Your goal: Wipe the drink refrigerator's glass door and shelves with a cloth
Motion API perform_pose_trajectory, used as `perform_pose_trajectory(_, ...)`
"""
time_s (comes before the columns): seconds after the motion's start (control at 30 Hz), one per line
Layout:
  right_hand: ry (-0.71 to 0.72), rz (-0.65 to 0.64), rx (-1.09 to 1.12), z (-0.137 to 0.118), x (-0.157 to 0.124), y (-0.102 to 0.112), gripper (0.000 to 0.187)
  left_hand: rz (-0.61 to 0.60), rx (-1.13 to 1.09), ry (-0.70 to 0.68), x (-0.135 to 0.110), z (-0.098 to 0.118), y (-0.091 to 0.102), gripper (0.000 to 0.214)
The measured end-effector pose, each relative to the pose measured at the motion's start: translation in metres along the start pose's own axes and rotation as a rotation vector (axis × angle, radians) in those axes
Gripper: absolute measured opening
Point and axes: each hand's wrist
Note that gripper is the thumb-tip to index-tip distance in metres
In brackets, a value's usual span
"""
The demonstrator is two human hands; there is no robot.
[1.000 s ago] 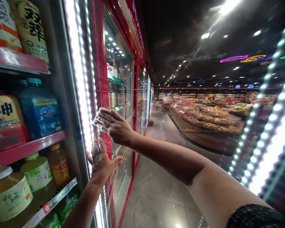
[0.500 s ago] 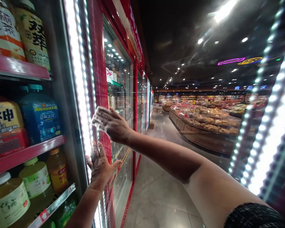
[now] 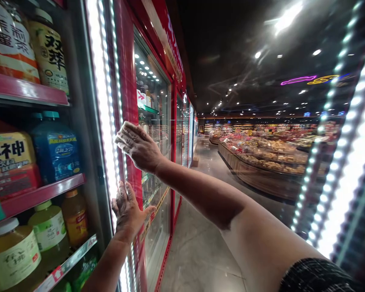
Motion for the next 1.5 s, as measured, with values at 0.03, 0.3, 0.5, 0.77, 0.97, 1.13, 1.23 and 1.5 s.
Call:
perform_pose_trajectory(0.03, 0.034, -0.030, 0.006, 0.000, -0.003, 0.001, 0.050, -0.002, -0.001, 0.001, 0.000, 0.000, 0.000, 0.128)
perform_pose_trajectory(0.3, -0.048, 0.018, 0.007, 0.011, -0.028, 0.012, 0.053, -0.012, -0.041, 0.018, 0.002, -0.001, 0.001, 0.134)
perform_pose_trajectory(0.5, 0.018, -0.036, 0.028, 0.017, -0.055, 0.023, 0.056, 0.007, -0.098, -0.051, 0.002, -0.010, -0.002, 0.134)
perform_pose_trajectory(0.77, 0.067, -0.043, -0.003, 0.013, -0.087, 0.025, 0.052, 0.010, -0.078, -0.129, 0.005, -0.016, -0.004, 0.112)
perform_pose_trajectory(0.97, -0.119, 0.023, 0.015, 0.022, -0.102, 0.038, 0.058, -0.002, -0.058, -0.138, 0.005, -0.015, -0.002, 0.111)
perform_pose_trajectory(1.13, -0.070, -0.003, 0.039, 0.028, -0.108, 0.049, 0.063, -0.009, -0.044, -0.094, 0.002, -0.009, 0.002, 0.107)
perform_pose_trajectory(1.23, -0.106, 0.019, 0.018, 0.033, -0.118, 0.053, 0.063, -0.006, -0.019, -0.107, 0.000, -0.006, 0.006, 0.107)
perform_pose_trajectory(1.5, -0.080, -0.017, 0.060, 0.033, -0.146, 0.055, 0.057, 0.068, 0.022, -0.225, 0.003, 0.008, 0.013, 0.118)
Point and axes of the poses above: each hand's wrist, its own x-axis towards the middle knuckle, its own y-axis out of the back of the hand, z = x × y, and after that the axes turned 3 degrees about -x, right-handed
